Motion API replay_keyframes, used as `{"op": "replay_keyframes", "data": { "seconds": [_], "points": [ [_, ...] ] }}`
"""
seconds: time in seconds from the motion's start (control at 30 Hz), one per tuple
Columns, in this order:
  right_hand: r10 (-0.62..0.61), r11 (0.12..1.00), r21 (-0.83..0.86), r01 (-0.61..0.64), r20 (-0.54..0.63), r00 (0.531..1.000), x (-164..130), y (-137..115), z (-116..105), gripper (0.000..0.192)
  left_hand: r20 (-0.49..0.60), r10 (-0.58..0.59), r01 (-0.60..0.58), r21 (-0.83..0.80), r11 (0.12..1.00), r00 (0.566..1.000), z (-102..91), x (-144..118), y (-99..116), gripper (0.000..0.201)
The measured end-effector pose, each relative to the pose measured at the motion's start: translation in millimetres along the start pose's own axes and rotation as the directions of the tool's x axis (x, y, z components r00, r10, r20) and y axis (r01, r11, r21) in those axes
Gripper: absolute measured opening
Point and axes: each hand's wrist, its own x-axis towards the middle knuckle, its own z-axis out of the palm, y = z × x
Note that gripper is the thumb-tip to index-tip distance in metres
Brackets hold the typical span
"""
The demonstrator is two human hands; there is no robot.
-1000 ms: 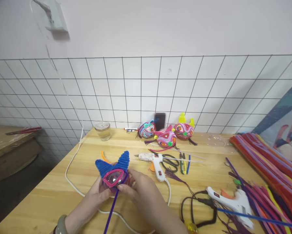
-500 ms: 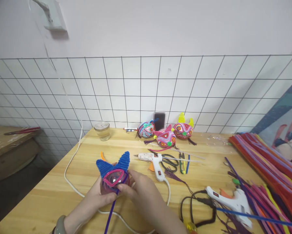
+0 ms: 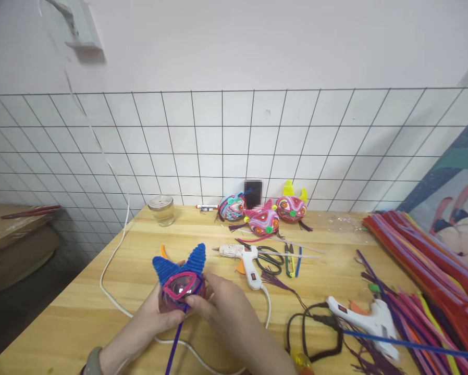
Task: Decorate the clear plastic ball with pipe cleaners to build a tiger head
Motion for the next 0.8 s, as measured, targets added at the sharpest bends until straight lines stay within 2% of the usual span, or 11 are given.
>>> {"op": "replay_keyframes", "data": {
  "seconds": [0.33, 0.67, 0.8],
  "points": [
    [0.003, 1.0, -0.001, -0.003, 0.014, 1.0, 0.8, -1.0, -1.6, 0.021, 0.033, -0.018, 0.02, -0.056, 0.998, 0.999, -1.7, 0.4, -2.5, 0.079],
    [0.008, 1.0, 0.008, -0.008, 0.0, 1.0, -1.3, -0.2, 1.6, 0.019, -0.006, 0.008, -0.008, 0.023, 1.0, 1.0, 1.5, -0.5, 0.6, 0.064],
    [-0.006, 1.0, 0.03, 0.006, 0.001, 1.0, -0.9, -1.8, 1.0, 0.021, -0.022, 0.003, -0.003, 0.017, 1.0, 1.0, 4.9, -1.9, 2.9, 0.066]
  ]
}}
